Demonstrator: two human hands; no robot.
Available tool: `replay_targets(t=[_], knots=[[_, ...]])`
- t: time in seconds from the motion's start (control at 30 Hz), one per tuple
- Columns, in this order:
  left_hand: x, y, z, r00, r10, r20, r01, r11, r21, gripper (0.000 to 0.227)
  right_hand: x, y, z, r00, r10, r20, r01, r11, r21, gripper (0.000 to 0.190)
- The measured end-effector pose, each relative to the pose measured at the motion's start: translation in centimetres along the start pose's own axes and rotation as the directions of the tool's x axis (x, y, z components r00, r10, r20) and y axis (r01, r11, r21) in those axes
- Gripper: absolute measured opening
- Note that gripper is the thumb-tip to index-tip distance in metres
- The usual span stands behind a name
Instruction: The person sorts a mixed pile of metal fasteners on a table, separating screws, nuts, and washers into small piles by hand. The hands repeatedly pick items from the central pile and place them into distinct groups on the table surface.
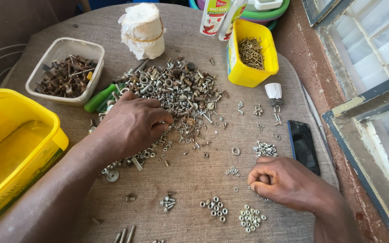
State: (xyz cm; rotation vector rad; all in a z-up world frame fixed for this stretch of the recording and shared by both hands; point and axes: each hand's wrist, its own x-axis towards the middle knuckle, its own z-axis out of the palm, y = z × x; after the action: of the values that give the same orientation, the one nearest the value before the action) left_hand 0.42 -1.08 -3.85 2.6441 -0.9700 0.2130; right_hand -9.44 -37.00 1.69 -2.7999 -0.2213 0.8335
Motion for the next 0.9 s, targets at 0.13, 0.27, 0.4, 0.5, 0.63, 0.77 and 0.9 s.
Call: replay_targets(t=[0.13, 0.27, 0.4, 0.5, 0.63, 0.77, 0.9], knots=[[0.0, 0.0, 0.1, 1.000, 0.010, -0.019, -0.010, 1.000, 0.011, 0.022, -0.6, 0.9, -0.6, 0.986, -0.134, -0.099, 0.144, 0.985, 0.094, 0.025], [0.1, 0.5, -0.5, 1.000, -0.013, 0.001, 0.013, 1.000, -0.025, 0.021, 0.6, 0.3, -0.7, 0.922, -0.247, -0.299, 0.268, 0.963, 0.031, 0.023], [-0.1, -0.4, -0.5, 0.998, -0.005, -0.062, 0.002, 0.999, -0.039, 0.016, 3.0, -2.9, -1.7, 0.826, -0.366, -0.428, 0.391, 0.920, -0.033, 0.018], [-0.2, 0.0, -1.5, 0.998, -0.026, -0.051, 0.022, 0.997, -0.073, 0.019, 4.6, -5.1, -2.0, 0.846, -0.359, -0.394, 0.375, 0.926, -0.038, 0.016], [-0.3, -0.2, -1.5, 0.997, -0.035, -0.071, 0.030, 0.997, -0.070, 0.015, 6.5, -6.6, -1.2, 0.849, -0.373, -0.375, 0.349, 0.928, -0.132, 0.017], [-0.2, 0.1, -2.5, 0.999, -0.046, -0.028, 0.043, 0.993, -0.110, 0.014, 7.2, -8.9, -0.8, 0.861, -0.360, -0.358, 0.364, 0.930, -0.061, 0.015], [-0.2, 0.7, -3.4, 0.999, -0.047, 0.007, 0.048, 0.987, -0.156, 0.012, 7.5, -10.0, -0.3, 0.852, -0.381, -0.358, 0.403, 0.915, -0.015, 0.018]])
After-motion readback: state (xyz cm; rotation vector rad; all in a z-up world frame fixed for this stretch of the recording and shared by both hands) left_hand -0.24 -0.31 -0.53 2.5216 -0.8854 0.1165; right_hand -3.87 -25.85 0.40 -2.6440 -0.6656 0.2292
